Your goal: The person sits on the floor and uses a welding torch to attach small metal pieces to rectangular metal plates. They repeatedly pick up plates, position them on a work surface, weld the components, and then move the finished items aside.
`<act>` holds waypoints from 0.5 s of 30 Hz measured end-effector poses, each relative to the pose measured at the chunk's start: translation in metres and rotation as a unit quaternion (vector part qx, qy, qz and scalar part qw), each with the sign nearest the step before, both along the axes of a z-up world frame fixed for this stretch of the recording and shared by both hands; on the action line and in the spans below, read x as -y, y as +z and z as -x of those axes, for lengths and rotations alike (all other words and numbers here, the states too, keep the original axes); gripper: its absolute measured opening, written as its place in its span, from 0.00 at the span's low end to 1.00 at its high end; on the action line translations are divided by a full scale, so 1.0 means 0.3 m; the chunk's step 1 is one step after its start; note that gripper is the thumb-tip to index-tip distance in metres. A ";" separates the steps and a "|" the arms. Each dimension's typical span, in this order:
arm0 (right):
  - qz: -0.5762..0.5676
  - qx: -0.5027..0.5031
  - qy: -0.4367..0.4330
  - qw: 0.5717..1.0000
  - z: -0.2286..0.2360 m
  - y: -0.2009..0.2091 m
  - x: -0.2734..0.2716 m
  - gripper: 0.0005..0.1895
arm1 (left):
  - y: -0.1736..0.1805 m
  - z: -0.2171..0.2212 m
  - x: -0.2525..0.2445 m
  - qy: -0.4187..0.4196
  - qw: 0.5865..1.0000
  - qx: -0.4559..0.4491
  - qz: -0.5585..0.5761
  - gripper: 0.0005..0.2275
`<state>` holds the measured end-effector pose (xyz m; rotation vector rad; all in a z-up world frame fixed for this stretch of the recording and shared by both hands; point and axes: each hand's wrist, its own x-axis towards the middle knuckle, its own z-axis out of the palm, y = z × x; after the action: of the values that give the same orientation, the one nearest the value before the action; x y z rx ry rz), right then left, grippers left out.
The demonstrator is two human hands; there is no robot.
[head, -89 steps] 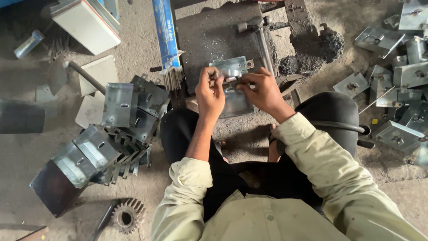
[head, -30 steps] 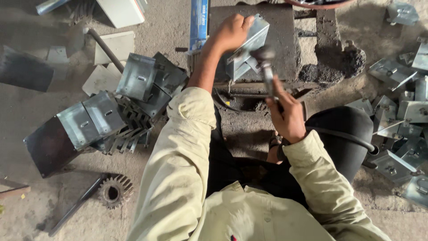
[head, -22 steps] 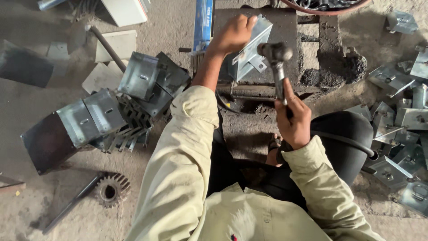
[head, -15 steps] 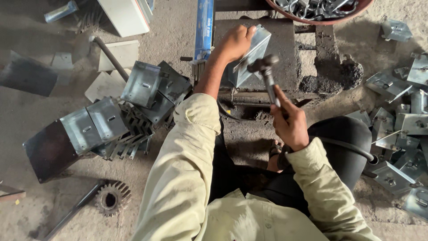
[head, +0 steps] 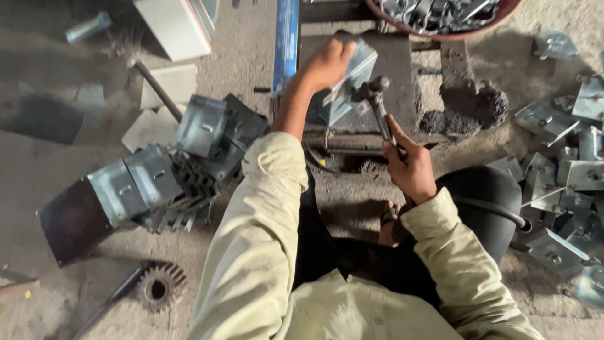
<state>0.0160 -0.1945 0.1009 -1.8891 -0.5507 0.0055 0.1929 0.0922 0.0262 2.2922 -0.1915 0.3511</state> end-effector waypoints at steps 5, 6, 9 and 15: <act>-0.158 -0.162 -0.015 0.974 -0.091 -0.022 0.009 0.28 | 0.040 0.022 0.003 0.027 0.997 -0.072 -0.015 0.28; -0.152 -0.203 -0.021 0.967 -0.133 -0.048 0.020 0.28 | 0.041 0.029 0.005 0.033 0.994 -0.100 -0.019 0.29; -0.113 -0.276 -0.028 0.954 -0.364 -0.122 0.041 0.29 | 0.047 0.024 -0.007 0.029 0.998 -0.051 -0.036 0.28; 0.231 -0.181 0.000 0.956 -0.589 -0.191 0.036 0.23 | 0.042 0.014 -0.010 0.064 0.996 0.012 -0.061 0.29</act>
<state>0.1926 -0.2053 0.0435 -2.2698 -0.3089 0.5113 0.1887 0.0951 0.0389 2.4282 -0.0805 0.4423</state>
